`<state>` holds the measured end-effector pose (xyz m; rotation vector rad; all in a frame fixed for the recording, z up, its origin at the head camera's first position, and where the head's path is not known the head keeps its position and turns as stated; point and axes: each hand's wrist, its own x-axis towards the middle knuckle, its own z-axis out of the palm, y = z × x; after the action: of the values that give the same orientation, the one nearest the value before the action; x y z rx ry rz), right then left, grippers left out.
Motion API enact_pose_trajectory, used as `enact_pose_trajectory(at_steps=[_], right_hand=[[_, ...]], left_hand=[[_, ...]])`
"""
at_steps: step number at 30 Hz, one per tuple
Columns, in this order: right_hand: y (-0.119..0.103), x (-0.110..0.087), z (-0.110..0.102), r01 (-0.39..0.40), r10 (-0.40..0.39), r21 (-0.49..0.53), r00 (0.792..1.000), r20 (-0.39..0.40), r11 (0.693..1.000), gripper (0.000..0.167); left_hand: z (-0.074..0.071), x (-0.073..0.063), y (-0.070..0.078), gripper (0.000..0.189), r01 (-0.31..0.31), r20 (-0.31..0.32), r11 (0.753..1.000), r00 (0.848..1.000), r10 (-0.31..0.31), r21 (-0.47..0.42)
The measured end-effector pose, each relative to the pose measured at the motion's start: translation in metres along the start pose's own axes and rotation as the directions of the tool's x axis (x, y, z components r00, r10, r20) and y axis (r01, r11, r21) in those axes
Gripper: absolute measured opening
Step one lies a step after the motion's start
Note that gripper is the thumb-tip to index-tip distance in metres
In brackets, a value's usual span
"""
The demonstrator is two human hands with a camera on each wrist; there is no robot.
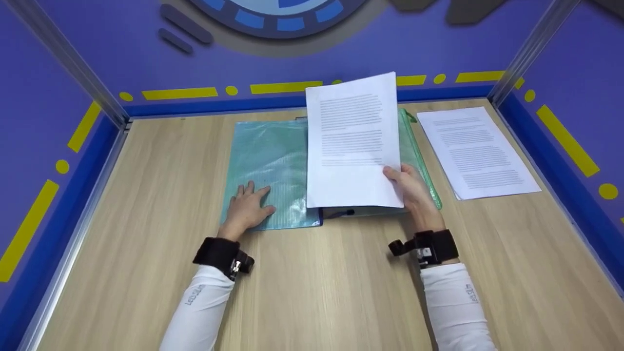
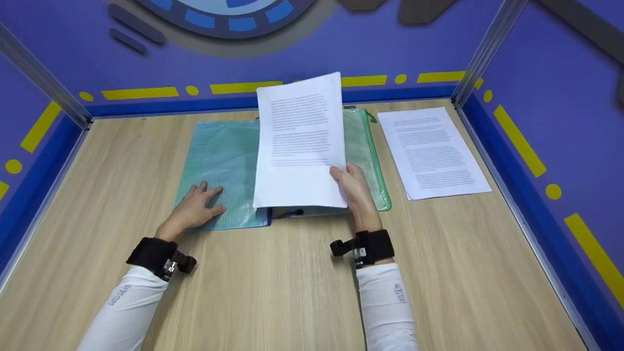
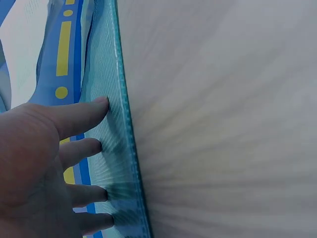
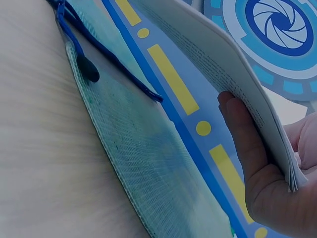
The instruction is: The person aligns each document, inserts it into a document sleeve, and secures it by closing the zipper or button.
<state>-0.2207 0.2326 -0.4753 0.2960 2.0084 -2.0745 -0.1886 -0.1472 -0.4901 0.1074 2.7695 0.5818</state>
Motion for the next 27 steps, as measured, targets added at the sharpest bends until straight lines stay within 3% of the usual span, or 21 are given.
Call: enact_pose_trajectory(at_steps=[17,22,27], right_hand=[[0.002,0.001,-0.006,0.018,-0.018,-0.005,1.0,-0.01,1.0,0.047],[0.001,0.002,-0.008,0.035,-0.035,-0.016,0.999,0.001,0.999,0.047],[0.002,0.002,-0.008,0.011,-0.011,-0.017,1.0,-0.014,1.0,0.046]], left_hand=[[-0.015,-0.006,-0.031,0.058,0.012,-0.032,0.999,0.999,-0.013,-0.035],[-0.018,-0.006,-0.032,0.052,0.041,-0.073,0.999,0.996,-0.042,-0.025],[-0.014,-0.005,-0.023,0.046,0.068,-0.151,0.997,0.986,-0.07,-0.021]])
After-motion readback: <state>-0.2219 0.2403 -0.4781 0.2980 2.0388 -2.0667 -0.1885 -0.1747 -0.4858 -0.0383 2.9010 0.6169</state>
